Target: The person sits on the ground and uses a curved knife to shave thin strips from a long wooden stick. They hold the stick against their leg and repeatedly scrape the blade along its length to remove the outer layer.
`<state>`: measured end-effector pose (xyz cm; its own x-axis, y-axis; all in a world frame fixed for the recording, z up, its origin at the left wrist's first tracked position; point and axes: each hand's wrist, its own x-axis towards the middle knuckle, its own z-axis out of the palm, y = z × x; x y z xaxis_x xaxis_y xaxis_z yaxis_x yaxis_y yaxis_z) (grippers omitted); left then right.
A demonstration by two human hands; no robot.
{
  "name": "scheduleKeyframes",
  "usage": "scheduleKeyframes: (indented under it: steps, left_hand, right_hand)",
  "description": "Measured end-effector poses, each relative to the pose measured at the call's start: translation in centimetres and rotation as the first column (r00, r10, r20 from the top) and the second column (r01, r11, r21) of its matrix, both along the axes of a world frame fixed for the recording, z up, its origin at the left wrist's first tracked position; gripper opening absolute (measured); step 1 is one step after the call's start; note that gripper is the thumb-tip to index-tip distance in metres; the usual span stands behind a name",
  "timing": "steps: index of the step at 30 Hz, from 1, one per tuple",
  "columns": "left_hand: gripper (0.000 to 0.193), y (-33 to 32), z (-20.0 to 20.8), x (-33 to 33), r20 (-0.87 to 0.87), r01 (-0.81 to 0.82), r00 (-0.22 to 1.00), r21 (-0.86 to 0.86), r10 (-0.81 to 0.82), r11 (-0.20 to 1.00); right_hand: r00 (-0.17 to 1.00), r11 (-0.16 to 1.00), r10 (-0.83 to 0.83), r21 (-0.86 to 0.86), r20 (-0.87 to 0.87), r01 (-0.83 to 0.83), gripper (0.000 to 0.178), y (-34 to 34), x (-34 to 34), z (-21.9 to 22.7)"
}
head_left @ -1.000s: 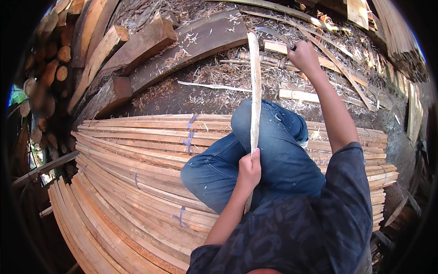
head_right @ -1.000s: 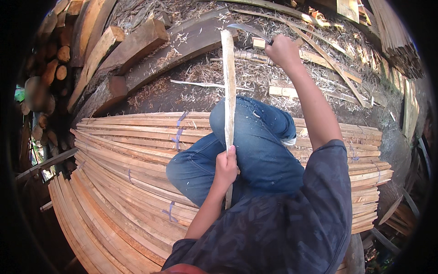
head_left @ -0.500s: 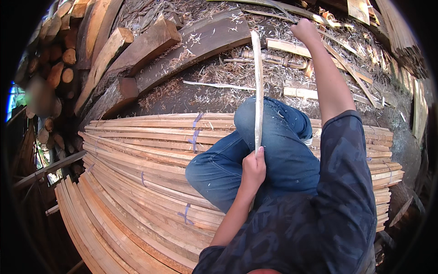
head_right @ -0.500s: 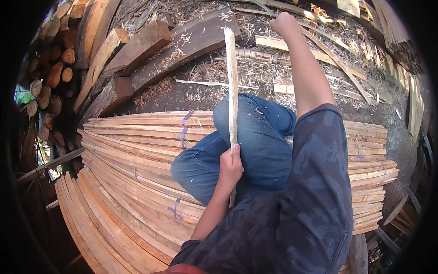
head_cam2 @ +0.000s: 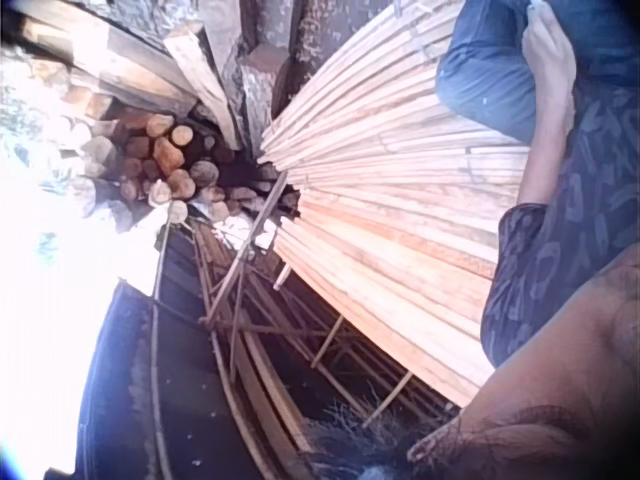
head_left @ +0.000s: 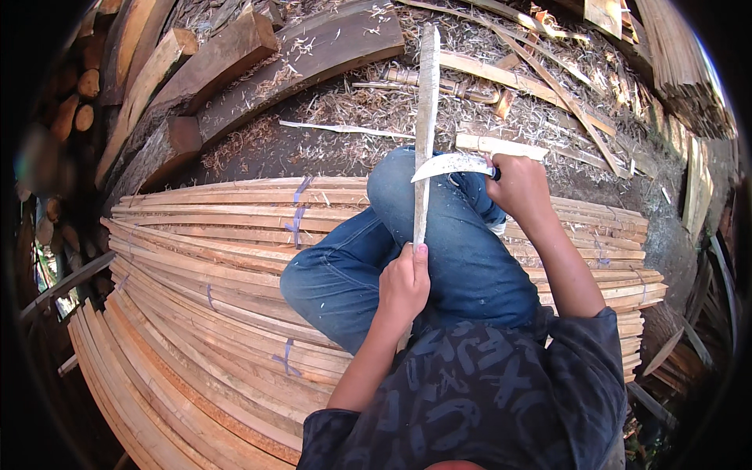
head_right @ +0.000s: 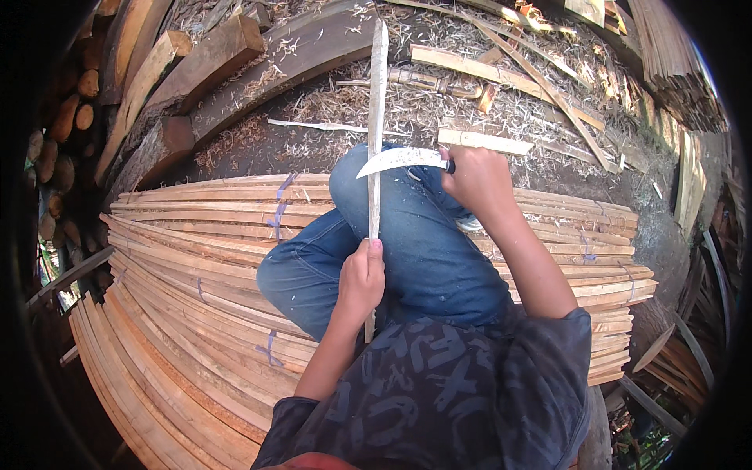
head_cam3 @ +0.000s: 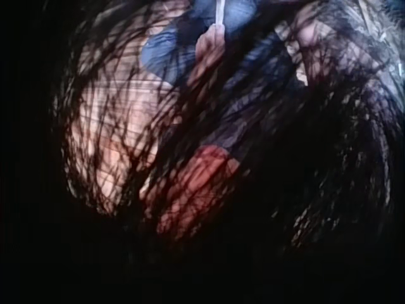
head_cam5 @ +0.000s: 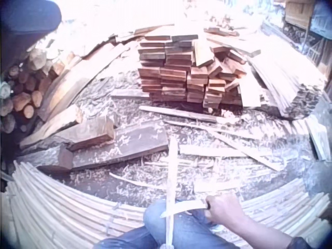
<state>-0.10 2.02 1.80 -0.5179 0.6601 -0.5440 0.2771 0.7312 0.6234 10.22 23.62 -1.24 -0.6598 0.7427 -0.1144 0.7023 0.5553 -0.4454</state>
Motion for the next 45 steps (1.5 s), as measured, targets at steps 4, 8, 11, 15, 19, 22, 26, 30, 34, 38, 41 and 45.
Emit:
scheduleKeyframes:
  steps: [4, 8, 11, 15, 19, 22, 26, 30, 34, 38, 41, 45]
  left_hand:
    - [0.044, -0.7, -1.0, -0.1, 0.222, -0.158, 0.965, 0.077, 0.138, 0.984]
    - [0.042, -0.8, -1.6, 0.4, 0.28, -0.28, 0.932, 0.152, 0.23, 0.948]
    - [0.041, -0.7, -1.5, 0.6, 0.293, -0.305, 0.924, 0.176, 0.246, 0.936]
    - [0.042, -0.6, -1.5, 0.4, 0.33, -0.315, 0.914, 0.202, 0.238, 0.927]
    - [0.041, -0.9, -1.9, 0.4, 0.321, -0.338, 0.911, 0.229, 0.257, 0.913]
    - [0.04, -0.9, -2.5, 0.5, 0.302, -0.329, 0.922, 0.275, 0.244, 0.903]
    - [0.041, -1.1, -2.5, 0.8, 0.28, -0.333, 0.926, 0.289, 0.253, 0.898]
    - [0.042, -1.4, -2.7, 0.8, 0.235, -0.314, 0.938, 0.279, 0.253, 0.907]
    - [0.041, -1.1, -2.2, 0.8, 0.257, -0.307, 0.936, 0.265, 0.24, 0.914]
    - [0.042, -0.8, -1.5, 0.9, 0.225, -0.298, 0.944, 0.266, 0.242, 0.916]
    - [0.041, -0.8, -1.6, 0.8, 0.251, -0.315, 0.934, 0.243, 0.254, 0.918]
    - [0.038, -0.7, -1.6, 0.5, 0.246, -0.291, 0.943, 0.281, 0.224, 0.915]
  right_hand:
    - [0.988, 0.989, 0.12, 0.08, 0.092, -0.128, 0.016, 0.6, -1.1, 1.1]
    - [0.975, 0.982, 0.118, 0.127, 0.188, -0.143, 0.015, 2.3, -2.0, 0.6]
    - [0.985, 0.981, 0.022, 0.188, 0.172, -0.054, 0.018, 5.0, -2.5, -0.6]
    - [0.981, 0.97, -0.024, 0.242, 0.194, -0.024, 0.018, 8.6, -4.5, -1.7]
    - [0.982, 0.961, -0.034, 0.276, 0.183, -0.018, 0.02, 10.4, -6.6, -1.9]
    - [0.984, 0.963, -0.03, 0.268, 0.178, -0.019, 0.021, 10.3, -6.7, -1.9]
    - [0.991, 0.961, -0.041, 0.277, 0.125, 0.005, 0.02, 8.6, -6.3, -0.2]
    - [0.958, 0.966, 0.177, 0.146, 0.226, -0.212, 0.018, 3.0, -4.2, 1.2]
    - [0.946, 0.977, 0.137, 0.116, 0.293, -0.178, 0.017, 1.9, -3.2, 1.3]
    - [0.973, 0.978, -0.002, 0.205, 0.232, -0.046, 0.019, 5.5, -4.0, -0.8]
    - [0.968, 0.971, -0.013, 0.236, 0.249, -0.048, 0.021, 8.3, -5.1, -1.7]
    - [0.984, 0.941, -0.022, 0.337, 0.176, -0.039, 0.022, 10.9, -6.3, -2.5]
